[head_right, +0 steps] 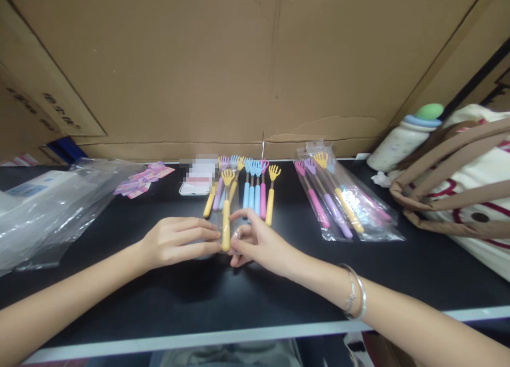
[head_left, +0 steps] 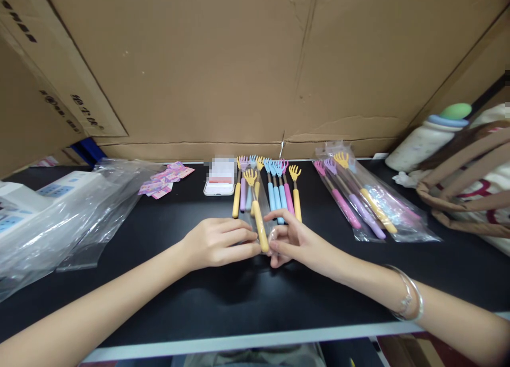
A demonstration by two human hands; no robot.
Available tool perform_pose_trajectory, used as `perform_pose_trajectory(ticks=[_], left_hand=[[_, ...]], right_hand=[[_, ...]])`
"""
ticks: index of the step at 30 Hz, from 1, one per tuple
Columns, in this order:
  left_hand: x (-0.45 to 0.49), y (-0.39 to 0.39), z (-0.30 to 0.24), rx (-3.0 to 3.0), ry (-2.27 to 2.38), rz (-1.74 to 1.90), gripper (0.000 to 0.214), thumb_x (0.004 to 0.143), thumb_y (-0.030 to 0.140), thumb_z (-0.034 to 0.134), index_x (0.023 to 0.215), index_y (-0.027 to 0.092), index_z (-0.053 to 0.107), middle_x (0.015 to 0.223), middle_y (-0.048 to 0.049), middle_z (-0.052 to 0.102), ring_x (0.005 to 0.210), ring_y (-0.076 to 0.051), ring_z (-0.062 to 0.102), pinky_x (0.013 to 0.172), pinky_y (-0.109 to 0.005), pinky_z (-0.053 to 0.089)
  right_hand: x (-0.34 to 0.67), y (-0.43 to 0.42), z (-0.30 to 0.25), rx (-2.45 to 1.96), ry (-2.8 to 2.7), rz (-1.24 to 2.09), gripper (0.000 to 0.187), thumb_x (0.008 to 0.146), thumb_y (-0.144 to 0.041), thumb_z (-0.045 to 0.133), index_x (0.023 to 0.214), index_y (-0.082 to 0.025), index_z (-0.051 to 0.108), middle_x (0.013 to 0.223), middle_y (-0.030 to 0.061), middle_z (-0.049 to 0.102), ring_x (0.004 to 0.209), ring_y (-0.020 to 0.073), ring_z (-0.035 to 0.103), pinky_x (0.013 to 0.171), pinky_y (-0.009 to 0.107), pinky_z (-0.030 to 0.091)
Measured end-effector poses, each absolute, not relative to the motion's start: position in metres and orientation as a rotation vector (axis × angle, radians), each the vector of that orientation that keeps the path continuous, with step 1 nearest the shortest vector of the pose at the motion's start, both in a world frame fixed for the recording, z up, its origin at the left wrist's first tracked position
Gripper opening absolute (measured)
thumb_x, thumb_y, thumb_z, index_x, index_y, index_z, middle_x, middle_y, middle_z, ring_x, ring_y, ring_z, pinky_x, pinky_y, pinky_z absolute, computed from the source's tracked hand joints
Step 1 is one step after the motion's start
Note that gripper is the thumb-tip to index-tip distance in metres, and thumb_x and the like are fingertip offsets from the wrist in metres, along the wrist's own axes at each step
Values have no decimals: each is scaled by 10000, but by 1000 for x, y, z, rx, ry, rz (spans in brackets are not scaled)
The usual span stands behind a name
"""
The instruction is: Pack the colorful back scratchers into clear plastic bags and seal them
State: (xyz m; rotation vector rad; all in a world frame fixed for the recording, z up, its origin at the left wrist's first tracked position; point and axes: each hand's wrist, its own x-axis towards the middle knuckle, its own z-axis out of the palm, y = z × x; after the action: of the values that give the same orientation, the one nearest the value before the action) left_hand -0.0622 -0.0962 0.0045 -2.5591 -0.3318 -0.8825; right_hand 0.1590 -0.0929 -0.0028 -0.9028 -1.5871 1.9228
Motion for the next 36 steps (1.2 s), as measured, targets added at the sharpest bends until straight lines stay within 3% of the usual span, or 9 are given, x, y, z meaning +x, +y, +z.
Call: perform_pose_trajectory(ticks=[15,23,31,36], left_hand=[[-61,-94,-2,-2592,-406,-892,126,865,172,560,957,206,640,928,5,715,838,-140,666,710,-218,522],[-58,-97,1,-2587,-383,-834,153,912,138,489,872,168,634,929,-25,712,862,-143,668,665,-201,517],[-56,-98,3,-2586,-330,-853,158,909,134,498,822,158,627,939,-9,721,873,-145,675,654,-203,529],[-54,-99,2,-2550,-252,-871,147,886,135,531,775,164,623,858,-16,710,813,-126,669,698,-204,537]], right_hand=[[158,-91,1,-972,-1605,1905,488,738,-461,685,1043,-229,382,810,-64,529,625,108,675,622,244,542],[158,-89,-3,-985,-1641,1865,506,704,-452,721,1019,-226,397,768,-70,521,589,86,638,578,237,546],[159,-90,-4,-937,-1735,1819,426,747,-441,689,983,-202,426,766,-42,532,656,100,621,597,247,540],[161,-95,0,-854,-1904,1662,270,829,-394,610,908,-182,463,726,-35,505,627,87,552,630,256,510]])
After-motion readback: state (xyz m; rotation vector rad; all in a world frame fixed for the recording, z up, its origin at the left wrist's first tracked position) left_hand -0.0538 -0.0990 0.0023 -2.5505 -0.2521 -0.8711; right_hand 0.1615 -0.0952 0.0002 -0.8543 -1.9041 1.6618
